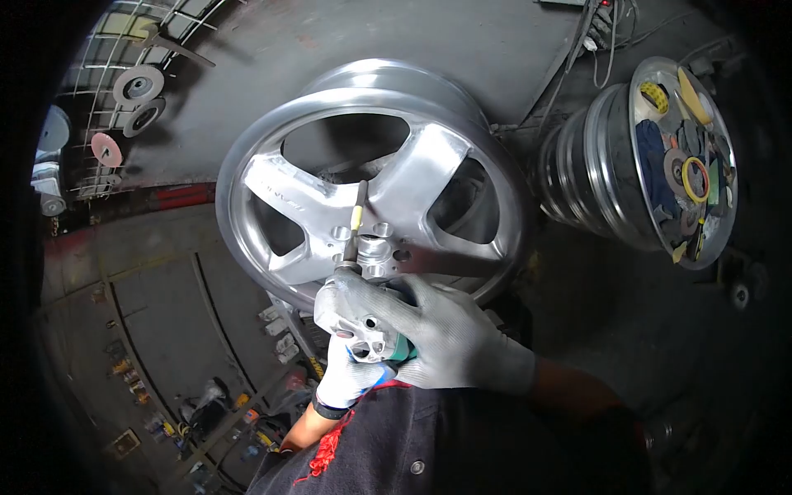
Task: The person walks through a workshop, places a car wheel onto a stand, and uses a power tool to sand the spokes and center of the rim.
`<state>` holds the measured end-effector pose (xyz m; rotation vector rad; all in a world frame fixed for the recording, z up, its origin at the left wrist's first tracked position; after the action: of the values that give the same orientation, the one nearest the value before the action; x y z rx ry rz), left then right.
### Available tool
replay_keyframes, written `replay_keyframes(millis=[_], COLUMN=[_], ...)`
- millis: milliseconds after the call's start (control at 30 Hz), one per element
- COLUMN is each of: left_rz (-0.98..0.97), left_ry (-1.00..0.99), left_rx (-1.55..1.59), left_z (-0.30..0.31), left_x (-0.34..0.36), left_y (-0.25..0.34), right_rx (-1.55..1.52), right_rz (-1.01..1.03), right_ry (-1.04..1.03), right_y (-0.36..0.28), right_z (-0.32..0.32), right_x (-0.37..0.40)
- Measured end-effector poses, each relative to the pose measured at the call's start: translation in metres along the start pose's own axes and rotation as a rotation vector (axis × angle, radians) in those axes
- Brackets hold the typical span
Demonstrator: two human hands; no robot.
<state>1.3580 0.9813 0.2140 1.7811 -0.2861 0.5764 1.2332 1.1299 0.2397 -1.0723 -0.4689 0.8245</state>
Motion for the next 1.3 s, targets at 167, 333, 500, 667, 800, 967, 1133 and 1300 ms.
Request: replay_keyframes(millis=[167, 333, 500, 667, 800, 967, 1133, 1300], left_rz=[0.029, -0.027, 0.040, 0.001, -0.027, 0.054, -0.013, 0.034], left_ry=[0.101, -0.032, -0.035, 0.024, -0.007, 0.022, 0.062, 0.014], left_rx=[0.000, -0.250, -0.079, -0.048, -0.151, -0.043, 0.003, -0.086], left_z=[0.001, -0.001, -0.005, -0.007, -0.009, -0.007, -0.015, -0.006], left_x=[0.003, 0.000, -0.002, -0.003, -0.004, -0.004, -0.007, -0.003], left_y=[0.008, -0.004, 0.003, 0.005, 0.011, 0.013, 0.014, 0.020], right_rx=[-0.041, -0.027, -0.022, -0.033, -0.105, -0.132, -0.095, -0.032], right_rz=[0.105, 0.029, -0.004, -0.018, 0.008, 0.073, -0.004, 0.056], right_ry=[0.058, 0.041, 0.002, -0.004, 0.038, 0.075, 0.055, 0.047], right_y=[-0.001, 0.004, 0.001, 0.005, 0.006, 0.008, 0.008, 0.006], right_z=[-0.002, 0.002, 0.004, 0.004, 0.005, 0.001, 0.006, -0.003], right_x=[-0.010, 0.005, -0.002, 0.000, -0.004, -0.006, 0.001, -0.005])
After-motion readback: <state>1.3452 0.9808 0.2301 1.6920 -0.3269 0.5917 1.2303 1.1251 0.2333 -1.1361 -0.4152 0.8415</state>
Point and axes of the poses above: each hand's wrist, its own x-axis away from the middle knuckle, its own z-axis out of the back of the hand, y = z × x, the point moved 4 cm from there along -x, towards the middle knuckle, and after that the axes turned 9 degrees about x, right-handed, at the moved point
